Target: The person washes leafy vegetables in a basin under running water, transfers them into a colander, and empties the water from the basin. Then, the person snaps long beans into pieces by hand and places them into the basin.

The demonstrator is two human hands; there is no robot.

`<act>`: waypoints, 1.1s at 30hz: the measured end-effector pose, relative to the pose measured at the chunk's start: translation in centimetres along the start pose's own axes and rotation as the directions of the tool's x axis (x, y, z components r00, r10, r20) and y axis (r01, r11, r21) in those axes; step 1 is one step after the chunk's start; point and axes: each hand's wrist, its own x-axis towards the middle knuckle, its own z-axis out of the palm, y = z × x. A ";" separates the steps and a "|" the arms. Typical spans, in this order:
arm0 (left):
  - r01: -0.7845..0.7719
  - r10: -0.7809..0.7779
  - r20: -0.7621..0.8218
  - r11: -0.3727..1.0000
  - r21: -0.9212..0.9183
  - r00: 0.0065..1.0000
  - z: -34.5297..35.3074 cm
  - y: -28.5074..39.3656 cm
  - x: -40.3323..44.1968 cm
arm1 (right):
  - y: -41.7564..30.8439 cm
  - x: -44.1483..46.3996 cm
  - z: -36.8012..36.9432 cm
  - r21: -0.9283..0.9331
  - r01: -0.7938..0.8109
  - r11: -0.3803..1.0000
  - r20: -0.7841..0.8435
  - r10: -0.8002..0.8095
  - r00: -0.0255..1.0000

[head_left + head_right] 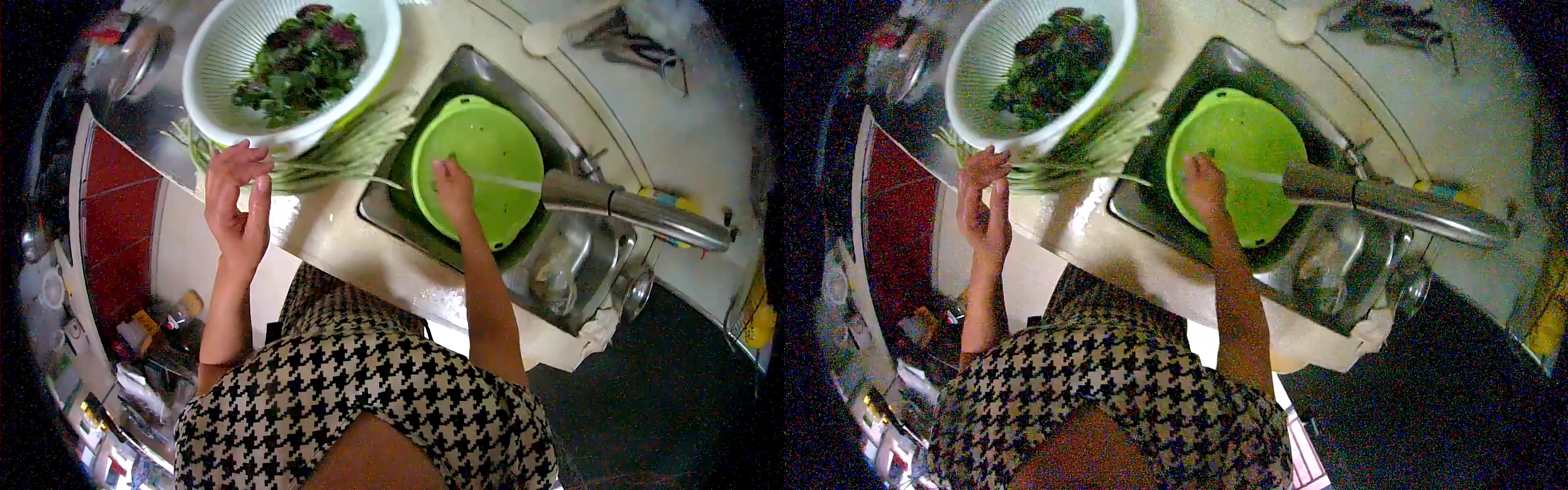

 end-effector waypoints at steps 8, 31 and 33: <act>0.058 -0.067 -0.152 0.996 -0.063 0.986 -3.6 -3.3 1.3 | -25.4 -1.7 -13.2 0.616 0.649 0.447 -0.532 -0.372 0.761; -0.340 0.224 0.262 0.730 0.593 0.939 3.0 -0.5 9.6 | 13.3 -3.8 -2.8 -0.504 -0.045 0.863 -0.212 -0.073 0.975; -0.406 0.293 0.290 0.761 0.507 0.911 5.0 2.4 9.4 | 15.7 -2.3 -1.7 -0.307 -0.060 0.950 -0.317 -0.043 0.948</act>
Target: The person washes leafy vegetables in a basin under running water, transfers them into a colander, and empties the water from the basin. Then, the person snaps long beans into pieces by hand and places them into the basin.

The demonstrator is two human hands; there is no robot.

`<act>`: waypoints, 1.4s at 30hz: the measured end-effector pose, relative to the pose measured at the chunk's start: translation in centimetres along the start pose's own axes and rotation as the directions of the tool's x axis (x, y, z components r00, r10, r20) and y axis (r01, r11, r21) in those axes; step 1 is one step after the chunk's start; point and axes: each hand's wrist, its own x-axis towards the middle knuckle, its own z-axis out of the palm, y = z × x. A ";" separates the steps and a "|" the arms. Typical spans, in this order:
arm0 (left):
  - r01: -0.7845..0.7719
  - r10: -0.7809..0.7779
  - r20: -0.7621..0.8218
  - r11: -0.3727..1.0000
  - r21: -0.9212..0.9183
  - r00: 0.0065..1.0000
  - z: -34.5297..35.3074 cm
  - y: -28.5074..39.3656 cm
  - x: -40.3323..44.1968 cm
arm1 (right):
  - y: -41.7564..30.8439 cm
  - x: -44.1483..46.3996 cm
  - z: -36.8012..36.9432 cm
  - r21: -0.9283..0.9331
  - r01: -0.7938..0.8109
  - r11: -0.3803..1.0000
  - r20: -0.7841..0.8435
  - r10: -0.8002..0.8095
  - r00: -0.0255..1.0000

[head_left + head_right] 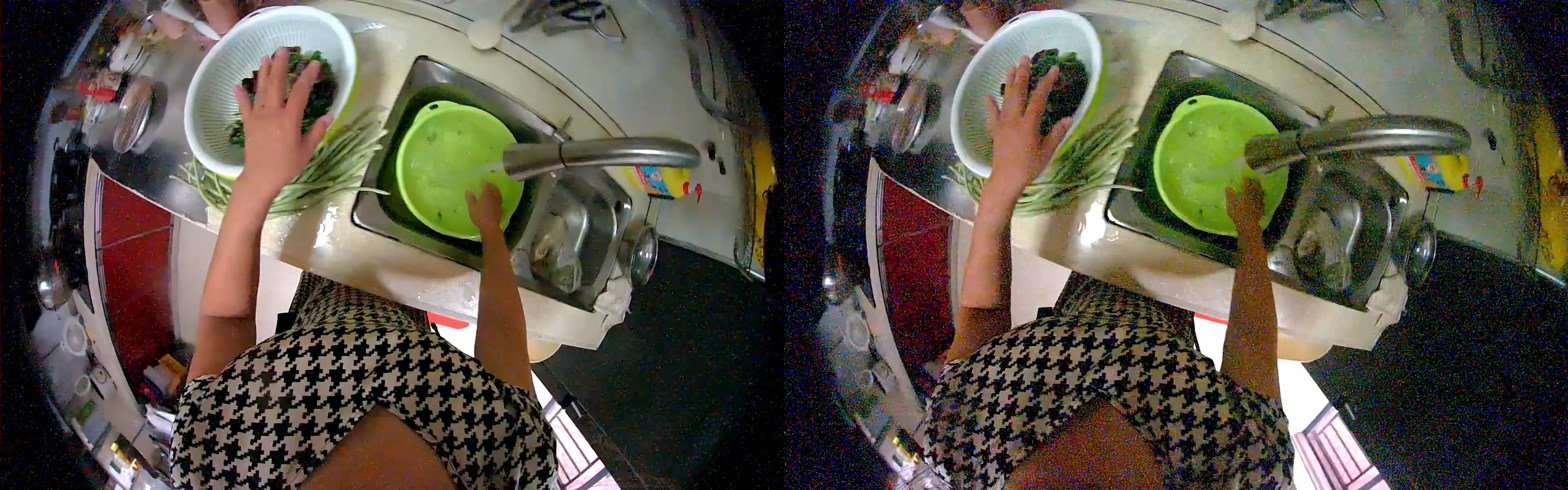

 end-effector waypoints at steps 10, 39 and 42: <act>0.463 -0.021 0.664 0.733 -0.498 0.748 14.1 16.0 -11.9 | -0.9 3.0 -4.8 -0.151 0.132 0.980 -0.140 -0.153 0.978; 0.852 -0.319 0.791 0.173 -0.493 0.522 38.1 23.9 -15.4 | -13.3 -1.2 -24.6 0.213 0.089 0.973 -0.191 -0.047 0.980; 0.840 -0.221 0.814 0.234 -0.490 0.537 33.5 27.1 -14.1 | -14.7 -0.7 -26.0 -0.136 0.166 0.977 -0.244 -0.196 0.950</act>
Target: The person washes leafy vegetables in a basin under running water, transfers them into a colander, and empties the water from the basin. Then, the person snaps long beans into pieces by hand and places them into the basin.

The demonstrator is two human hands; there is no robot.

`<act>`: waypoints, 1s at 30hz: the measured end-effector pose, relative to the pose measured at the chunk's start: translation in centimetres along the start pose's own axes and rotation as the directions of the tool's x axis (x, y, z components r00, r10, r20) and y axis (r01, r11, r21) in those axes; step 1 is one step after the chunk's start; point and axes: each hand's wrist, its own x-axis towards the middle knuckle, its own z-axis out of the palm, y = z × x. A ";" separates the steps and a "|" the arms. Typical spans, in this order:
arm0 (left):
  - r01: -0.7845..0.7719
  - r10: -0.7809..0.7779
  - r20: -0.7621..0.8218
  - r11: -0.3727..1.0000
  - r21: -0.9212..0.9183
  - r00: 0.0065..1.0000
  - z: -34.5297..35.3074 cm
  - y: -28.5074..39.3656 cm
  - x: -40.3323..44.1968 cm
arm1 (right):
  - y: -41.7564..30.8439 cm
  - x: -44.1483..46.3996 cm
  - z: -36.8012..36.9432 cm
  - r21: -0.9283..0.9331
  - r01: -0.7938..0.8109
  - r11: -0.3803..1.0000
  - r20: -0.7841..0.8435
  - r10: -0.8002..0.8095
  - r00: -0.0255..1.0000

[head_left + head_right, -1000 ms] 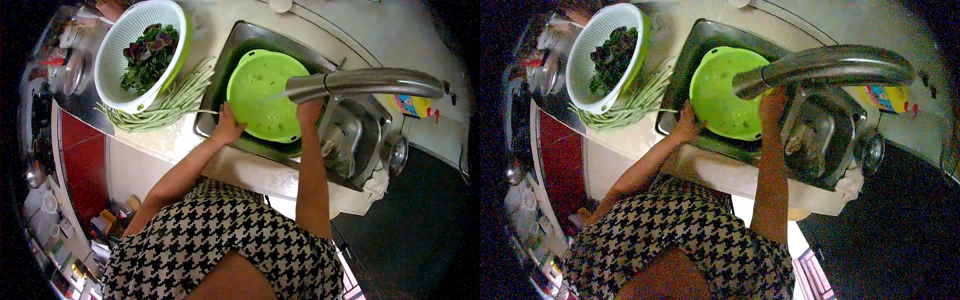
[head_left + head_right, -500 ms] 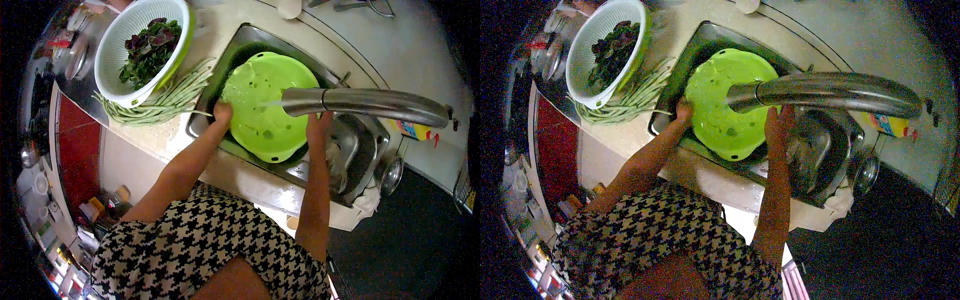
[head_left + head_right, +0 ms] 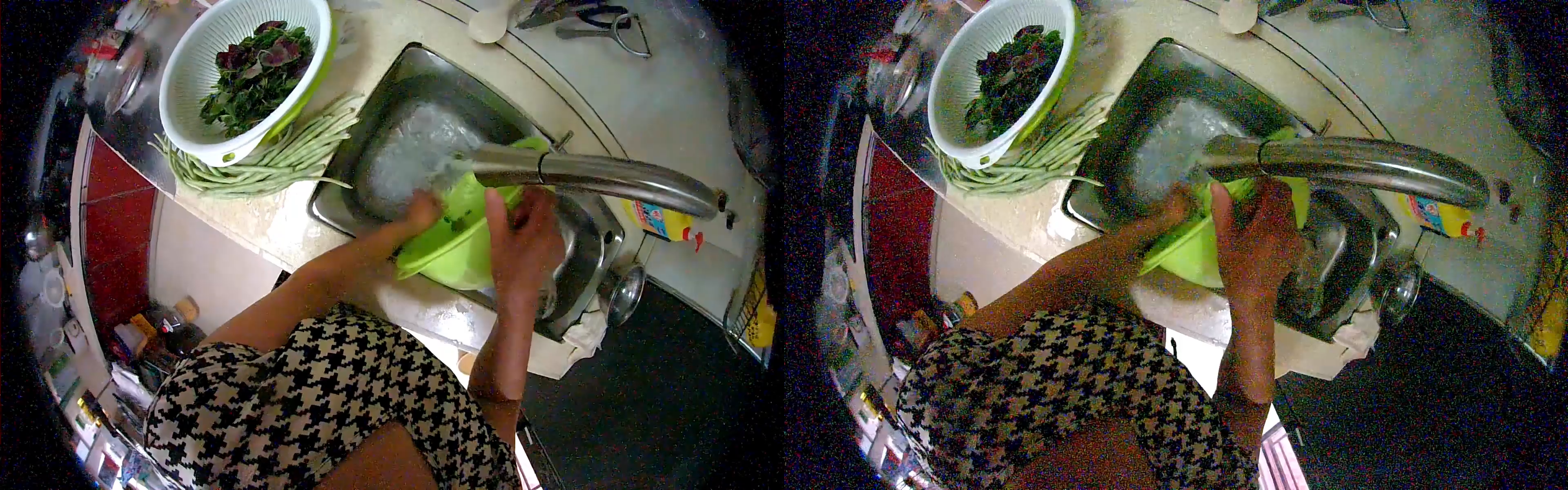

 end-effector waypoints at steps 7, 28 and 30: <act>0.049 -0.058 0.063 0.990 0.128 0.996 -1.3 1.5 -4.0 | -1.2 1.8 -2.8 -0.224 0.061 0.973 -0.071 -0.079 0.994; -0.396 0.355 0.230 0.903 0.168 0.906 -23.3 12.1 -16.3 | -0.7 -3.2 10.0 0.426 -0.123 0.896 0.495 -0.117 0.861; -0.287 0.249 0.272 0.951 0.111 0.930 -27.2 13.5 -18.8 | -6.7 -0.7 9.9 0.625 -0.066 0.778 0.369 -0.219 0.903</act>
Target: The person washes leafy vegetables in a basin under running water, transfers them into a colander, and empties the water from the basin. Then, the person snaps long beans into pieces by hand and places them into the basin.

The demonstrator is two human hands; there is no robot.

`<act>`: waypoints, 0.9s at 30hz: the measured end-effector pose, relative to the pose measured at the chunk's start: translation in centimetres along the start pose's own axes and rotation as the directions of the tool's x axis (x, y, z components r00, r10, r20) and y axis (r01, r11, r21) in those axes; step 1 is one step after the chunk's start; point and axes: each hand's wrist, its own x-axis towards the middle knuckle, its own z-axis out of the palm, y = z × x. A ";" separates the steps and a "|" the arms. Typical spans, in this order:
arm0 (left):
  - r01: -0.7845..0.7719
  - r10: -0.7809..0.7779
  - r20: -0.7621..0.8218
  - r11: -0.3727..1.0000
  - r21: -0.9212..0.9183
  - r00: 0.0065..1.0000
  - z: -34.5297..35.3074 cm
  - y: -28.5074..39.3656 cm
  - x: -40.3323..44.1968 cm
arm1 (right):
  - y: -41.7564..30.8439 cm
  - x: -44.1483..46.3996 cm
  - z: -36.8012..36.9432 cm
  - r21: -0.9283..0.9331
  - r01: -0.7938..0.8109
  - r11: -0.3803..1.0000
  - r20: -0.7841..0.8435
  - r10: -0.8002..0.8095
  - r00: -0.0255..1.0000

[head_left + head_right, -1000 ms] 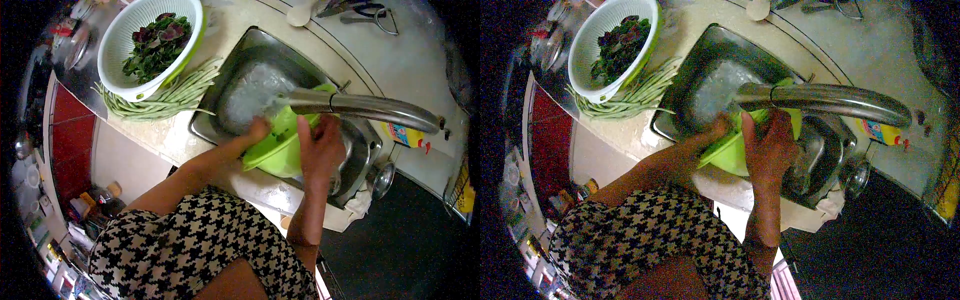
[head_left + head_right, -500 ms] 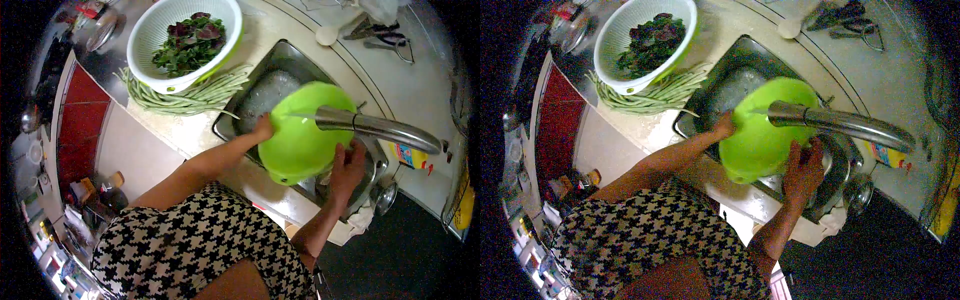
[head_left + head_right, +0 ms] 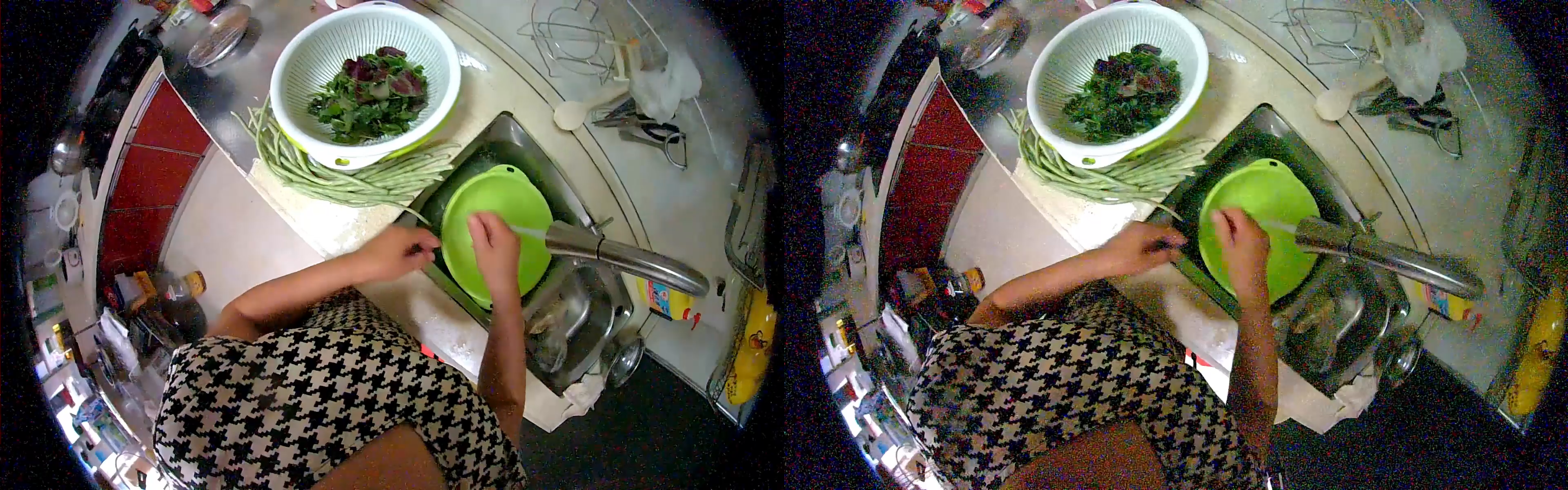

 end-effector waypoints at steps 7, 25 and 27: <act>-0.143 -0.022 -0.955 0.988 -0.067 0.296 -13.2 -7.1 -3.4 | -9.8 12.9 5.5 -0.335 -0.106 0.936 -0.120 0.069 0.990; -0.039 -0.359 -0.231 0.468 -0.883 0.904 -17.9 -4.0 -12.3 | -9.6 2.4 2.7 0.415 0.067 0.907 -0.338 0.085 0.937; -0.057 -0.253 -0.336 0.718 -0.694 0.907 -13.9 0.1 -12.0 | -7.2 -0.5 1.2 0.310 -0.028 0.950 -0.324 0.133 0.937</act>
